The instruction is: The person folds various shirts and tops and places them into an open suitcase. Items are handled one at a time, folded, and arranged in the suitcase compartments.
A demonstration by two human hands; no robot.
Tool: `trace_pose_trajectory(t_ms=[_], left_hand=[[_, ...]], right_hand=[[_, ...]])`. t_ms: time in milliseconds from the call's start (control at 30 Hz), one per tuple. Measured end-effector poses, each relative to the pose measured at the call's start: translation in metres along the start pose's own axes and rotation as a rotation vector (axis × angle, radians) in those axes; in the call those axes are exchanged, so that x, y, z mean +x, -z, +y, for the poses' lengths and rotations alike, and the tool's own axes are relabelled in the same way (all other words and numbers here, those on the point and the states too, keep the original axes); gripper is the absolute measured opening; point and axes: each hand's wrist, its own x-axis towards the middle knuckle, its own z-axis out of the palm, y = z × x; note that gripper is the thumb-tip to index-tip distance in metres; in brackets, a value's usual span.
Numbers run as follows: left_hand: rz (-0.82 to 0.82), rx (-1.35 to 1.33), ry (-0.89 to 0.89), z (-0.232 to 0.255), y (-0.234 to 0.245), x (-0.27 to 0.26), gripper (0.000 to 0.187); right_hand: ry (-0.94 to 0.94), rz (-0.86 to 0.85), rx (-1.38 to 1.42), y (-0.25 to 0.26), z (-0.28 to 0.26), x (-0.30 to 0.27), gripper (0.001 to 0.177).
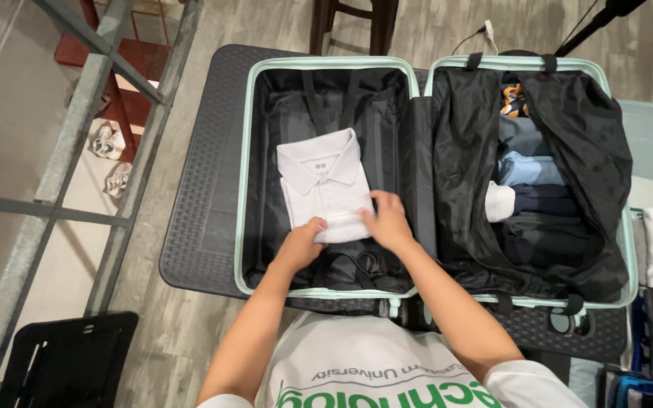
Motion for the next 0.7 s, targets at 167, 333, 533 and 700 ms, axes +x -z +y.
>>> trace_pose_trajectory(t_ms=[167, 333, 533, 700], left_hand=[[-0.239, -0.087, 0.102, -0.023, 0.009, 0.019, 0.044], [-0.24, -0.193, 0.195, -0.026, 0.018, 0.022, 0.048], [0.208, 0.314, -0.117, 0.024, 0.018, -0.004, 0.054], [0.034, 0.616, -0.265, 0.055, 0.022, -0.011, 0.083]], right_hand=[[0.427, -0.247, -0.308, 0.02, -0.028, -0.02, 0.049], [-0.082, -0.459, -0.079, 0.0, 0.002, 0.006, 0.044], [-0.055, -0.381, -0.083, -0.047, 0.072, 0.05, 0.041], [-0.01, -0.529, -0.029, -0.064, 0.104, 0.088, 0.04]])
